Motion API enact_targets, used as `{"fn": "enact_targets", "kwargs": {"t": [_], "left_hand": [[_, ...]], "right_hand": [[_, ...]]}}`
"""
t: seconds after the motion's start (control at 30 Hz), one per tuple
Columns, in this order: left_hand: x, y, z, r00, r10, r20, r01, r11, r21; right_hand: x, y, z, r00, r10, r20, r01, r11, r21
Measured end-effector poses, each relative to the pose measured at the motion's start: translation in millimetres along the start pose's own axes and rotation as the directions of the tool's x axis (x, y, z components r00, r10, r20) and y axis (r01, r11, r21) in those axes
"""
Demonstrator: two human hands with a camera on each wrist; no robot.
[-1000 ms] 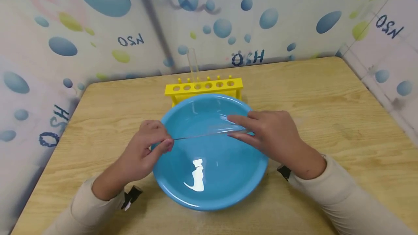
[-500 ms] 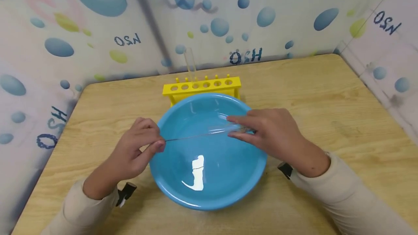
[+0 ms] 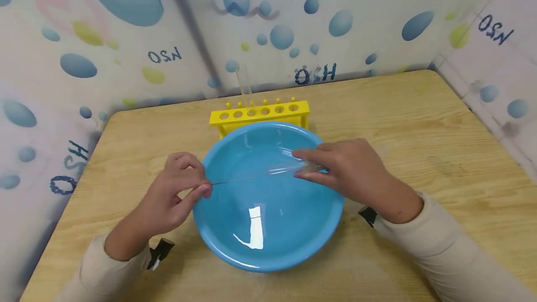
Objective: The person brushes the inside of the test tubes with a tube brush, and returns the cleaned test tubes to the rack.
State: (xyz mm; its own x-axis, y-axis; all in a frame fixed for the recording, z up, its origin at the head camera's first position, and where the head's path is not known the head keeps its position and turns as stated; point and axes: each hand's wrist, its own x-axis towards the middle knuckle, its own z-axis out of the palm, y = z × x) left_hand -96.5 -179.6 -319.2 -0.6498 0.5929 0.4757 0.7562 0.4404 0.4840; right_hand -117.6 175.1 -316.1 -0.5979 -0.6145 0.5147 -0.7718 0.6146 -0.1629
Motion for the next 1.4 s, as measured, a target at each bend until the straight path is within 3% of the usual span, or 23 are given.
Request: {"fn": "enact_targets", "kwargs": {"t": [0.07, 0.13, 0.2, 0.27, 0.33, 0.4, 0.5, 0.57, 0.67, 0.8, 0.9, 0.97, 1.03, 1.13, 1.2, 1.3, 1.4], "left_hand": [[-1.8, 1.5, 1.0, 0.992, 0.118, -0.040, -0.113, 0.987, 0.115], [-3.2, 2.6, 1.5, 0.974, 0.214, -0.072, -0.192, 0.953, 0.232], [-4.2, 3.5, 1.3, 0.960, 0.268, -0.078, -0.233, 0.923, 0.307], [-5.3, 4.1, 0.7, 0.956, 0.285, -0.065, -0.249, 0.910, 0.331], [-7.2, 4.3, -0.7, 0.961, 0.270, -0.062, -0.242, 0.928, 0.282], [-11.1, 4.6, -3.4, 0.977, 0.206, -0.058, -0.194, 0.967, 0.166], [-19.9, 6.3, -7.8, 0.997, 0.063, -0.037, -0.065, 0.997, -0.042], [-24.4, 7.0, -9.7, 0.999, -0.045, -0.005, 0.044, 0.990, -0.131], [-26.9, 6.9, -9.7, 0.988, -0.148, 0.030, 0.151, 0.966, -0.209], [-27.6, 5.6, -7.3, 0.984, -0.175, 0.045, 0.180, 0.937, -0.298], [-25.8, 6.1, -6.1, 0.993, -0.110, 0.046, 0.119, 0.958, -0.263], [-25.6, 8.1, -8.2, 0.999, -0.040, 0.033, 0.044, 0.986, -0.159], [-25.4, 11.2, -11.1, 0.999, 0.047, 0.001, -0.047, 0.999, -0.010], [-25.1, 15.7, -15.3, 0.986, 0.160, -0.043, -0.149, 0.970, 0.194], [-25.5, 17.3, -17.2, 0.976, 0.208, -0.062, -0.185, 0.948, 0.259], [-27.5, 16.5, -18.9, 0.979, 0.195, -0.066, -0.173, 0.953, 0.249], [-31.3, 13.0, -20.0, 0.997, 0.072, -0.037, -0.069, 0.993, 0.094]], "right_hand": [[-0.4, 0.7, -2.5, 0.995, 0.051, 0.080, -0.058, 0.995, 0.083], [-0.6, 1.1, -4.8, 0.985, 0.091, 0.150, -0.111, 0.985, 0.135], [-0.6, 1.4, -6.1, 0.973, 0.118, 0.197, -0.152, 0.974, 0.170], [-1.2, 2.2, -6.2, 0.970, 0.124, 0.209, -0.163, 0.970, 0.182], [-1.2, 3.5, -4.2, 0.981, 0.088, 0.172, -0.120, 0.975, 0.185], [0.1, 5.2, 0.2, 0.994, 0.011, 0.105, -0.027, 0.988, 0.154], [3.8, 4.9, 5.4, 0.993, -0.120, 0.001, 0.120, 0.992, 0.051], [6.3, 3.4, 6.0, 0.984, -0.172, -0.036, 0.171, 0.985, -0.032], [7.5, 1.5, 4.5, 0.978, -0.198, -0.069, 0.190, 0.976, -0.105], [4.0, 2.3, 3.2, 0.979, -0.190, -0.072, 0.181, 0.977, -0.117], [-0.3, 4.2, 1.1, 0.988, -0.150, -0.040, 0.148, 0.987, -0.066], [-1.3, 5.3, 1.2, 0.993, -0.120, -0.009, 0.120, 0.993, -0.006], [-1.7, 5.9, 0.9, 0.996, -0.085, 0.035, 0.083, 0.995, 0.056], [-1.6, 5.6, -0.3, 0.995, -0.038, 0.095, 0.027, 0.993, 0.117], [-1.7, 4.9, -1.3, 0.992, -0.008, 0.127, -0.009, 0.991, 0.133], [-1.7, 4.1, -2.2, 0.990, 0.015, 0.143, -0.032, 0.992, 0.120], [-1.5, 3.6, -2.2, 0.993, 0.010, 0.118, -0.018, 0.997, 0.069]]}}
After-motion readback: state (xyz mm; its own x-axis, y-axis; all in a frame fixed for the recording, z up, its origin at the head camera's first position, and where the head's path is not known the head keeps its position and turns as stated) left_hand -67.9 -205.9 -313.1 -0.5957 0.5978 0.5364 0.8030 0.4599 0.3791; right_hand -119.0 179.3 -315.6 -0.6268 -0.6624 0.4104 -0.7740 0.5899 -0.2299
